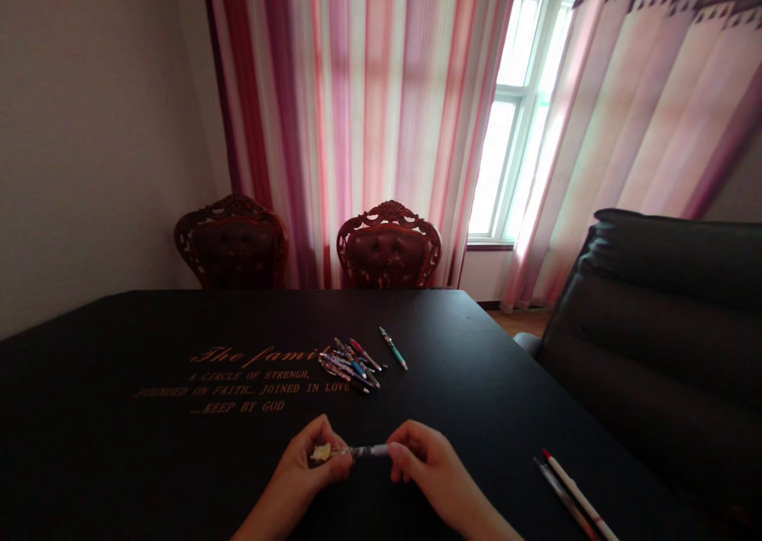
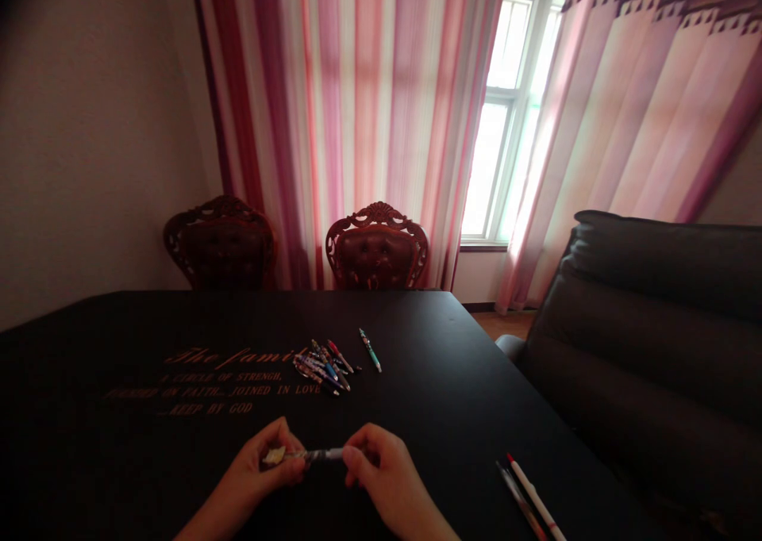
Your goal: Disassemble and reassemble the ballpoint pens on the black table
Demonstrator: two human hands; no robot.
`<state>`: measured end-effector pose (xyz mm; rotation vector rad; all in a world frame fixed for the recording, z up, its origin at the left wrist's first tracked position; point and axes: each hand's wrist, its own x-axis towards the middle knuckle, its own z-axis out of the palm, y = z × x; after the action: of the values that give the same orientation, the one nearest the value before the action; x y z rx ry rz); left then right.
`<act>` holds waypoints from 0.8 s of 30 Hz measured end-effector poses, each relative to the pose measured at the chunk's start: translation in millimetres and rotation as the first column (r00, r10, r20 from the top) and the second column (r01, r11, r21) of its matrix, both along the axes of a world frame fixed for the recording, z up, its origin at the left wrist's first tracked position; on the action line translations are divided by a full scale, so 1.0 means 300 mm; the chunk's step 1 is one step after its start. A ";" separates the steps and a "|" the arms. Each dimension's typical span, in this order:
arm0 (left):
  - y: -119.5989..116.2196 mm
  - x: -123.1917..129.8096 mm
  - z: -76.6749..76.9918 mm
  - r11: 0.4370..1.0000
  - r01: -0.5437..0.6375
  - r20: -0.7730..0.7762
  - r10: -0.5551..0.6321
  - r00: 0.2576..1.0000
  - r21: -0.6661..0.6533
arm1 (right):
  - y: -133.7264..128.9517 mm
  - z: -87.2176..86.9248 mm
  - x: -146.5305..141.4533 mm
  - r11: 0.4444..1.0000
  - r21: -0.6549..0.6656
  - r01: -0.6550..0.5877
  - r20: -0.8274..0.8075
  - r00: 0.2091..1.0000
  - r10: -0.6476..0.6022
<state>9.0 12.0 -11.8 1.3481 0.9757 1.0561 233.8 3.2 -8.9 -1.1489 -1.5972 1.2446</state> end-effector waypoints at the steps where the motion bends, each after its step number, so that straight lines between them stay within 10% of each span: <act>1: 0.000 0.000 0.001 1.000 -0.001 -0.014 0.002 1.000 0.005 | 0.001 -0.001 0.001 1.000 -0.004 -0.004 -0.002 1.000 0.004; 24: 0.025 -0.047 0.019 0.999 -0.047 -0.163 0.048 0.985 0.013 | 0.078 0.024 0.117 0.987 0.029 0.157 0.055 0.986 -0.158</act>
<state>-5.1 19.5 -6.2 1.4422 1.1297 0.9982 268.8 26.6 -1.7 -1.2795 -1.5271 1.0949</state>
